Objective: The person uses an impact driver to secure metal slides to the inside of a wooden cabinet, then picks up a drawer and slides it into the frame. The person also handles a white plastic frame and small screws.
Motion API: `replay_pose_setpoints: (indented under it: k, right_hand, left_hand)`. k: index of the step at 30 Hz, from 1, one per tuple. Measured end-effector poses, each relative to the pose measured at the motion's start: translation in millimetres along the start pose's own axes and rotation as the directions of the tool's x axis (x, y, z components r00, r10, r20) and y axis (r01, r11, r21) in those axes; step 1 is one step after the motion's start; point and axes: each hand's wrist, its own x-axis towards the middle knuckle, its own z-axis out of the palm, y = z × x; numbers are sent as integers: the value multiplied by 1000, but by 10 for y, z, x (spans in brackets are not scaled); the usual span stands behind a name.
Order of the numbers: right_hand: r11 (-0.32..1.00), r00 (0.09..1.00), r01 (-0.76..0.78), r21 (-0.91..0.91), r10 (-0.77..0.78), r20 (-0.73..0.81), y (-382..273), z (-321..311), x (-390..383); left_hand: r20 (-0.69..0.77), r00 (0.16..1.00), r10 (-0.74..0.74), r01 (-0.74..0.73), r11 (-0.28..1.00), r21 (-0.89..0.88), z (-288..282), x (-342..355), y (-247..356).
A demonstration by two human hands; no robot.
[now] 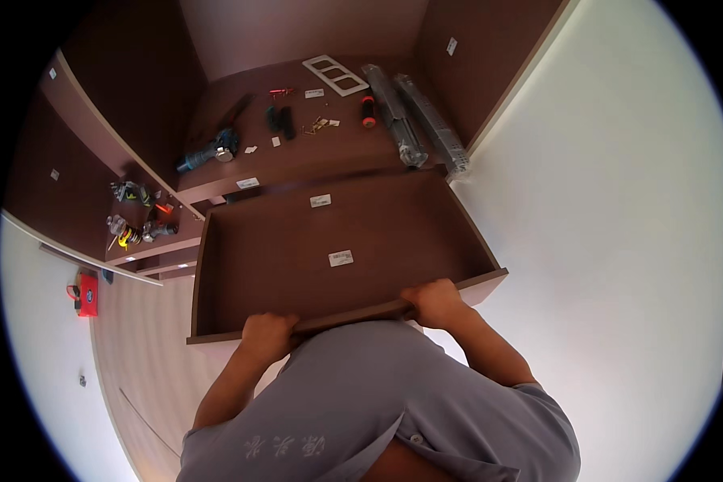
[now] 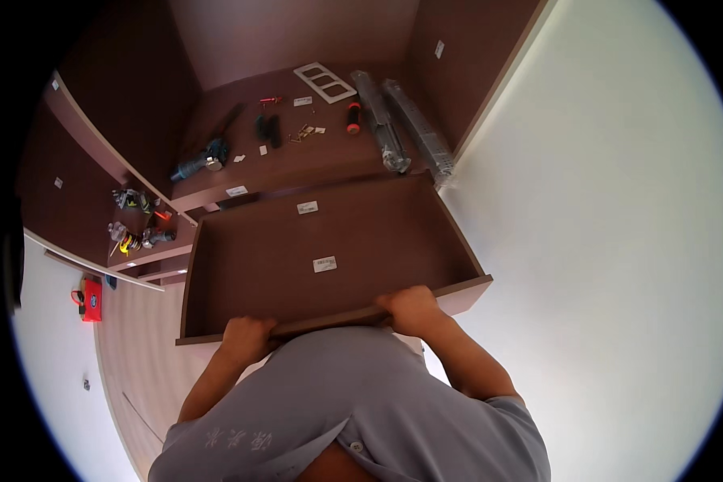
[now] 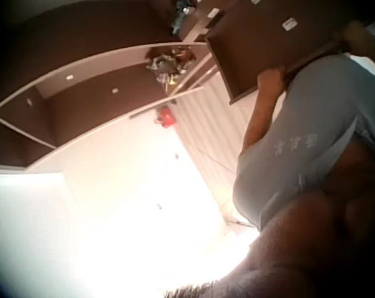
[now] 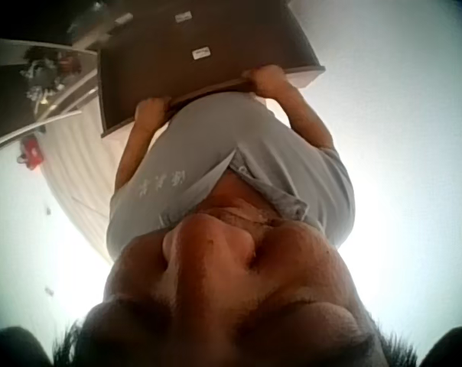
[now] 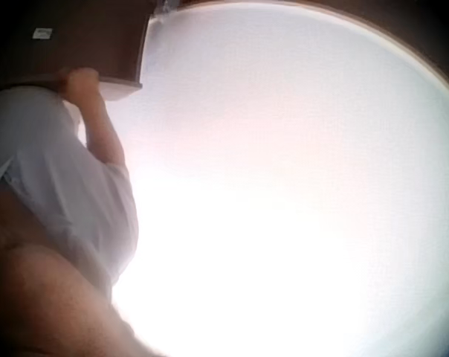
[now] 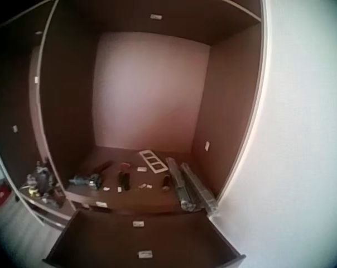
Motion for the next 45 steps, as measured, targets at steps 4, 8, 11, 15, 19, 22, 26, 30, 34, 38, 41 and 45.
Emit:
replay_pose_setpoints:
  k: [4,8,11,15,19,22,26,30,34,38,41,45]
  right_hand:
    - [1000,995,1,-11,-2,-98,67,139,-21]
    - [1000,998,-24,-5,24,-58,153,151,9]
    - [999,997,-13,-31,11,-81,215,159,37]
    - [999,995,20,-28,-23,-101,267,190,89]
    - [999,994,53,-9,-54,-97,274,218,186]
    - [999,996,38,1,-38,-82,227,216,238]
    - [998,994,63,26,-61,-91,181,248,261]
    - [999,996,41,16,-39,-80,139,242,256]
    - [1000,997,23,-7,-24,-67,173,279,264]
    - [998,989,63,29,-59,-134,201,399,271]
    - [993,986,68,95,-53,-155,170,494,272]
    - [985,991,44,167,-22,-130,133,660,290]
  left_hand:
    - [-29,999,14,-14,1000,-16,-36,78,14]
    - [-33,999,30,-32,998,-62,23,212,-38]
    - [-27,999,39,-41,997,-61,20,261,-16]
    - [0,1000,14,-14,996,-84,-5,294,-8]
    - [22,1000,1,0,997,-73,6,264,-52]
    - [32,999,-17,20,997,-68,52,259,-107]
    - [-67,998,-13,8,997,-72,106,223,-165]
    - [-41,999,-24,21,996,-82,101,252,-139]
    - [-41,998,-37,35,998,-59,158,290,-130]
    - [-74,997,-18,14,998,-54,128,310,-102]
    - [-81,996,-28,28,1000,-5,242,327,-172]
    - [-144,989,26,-19,999,50,408,377,-295]
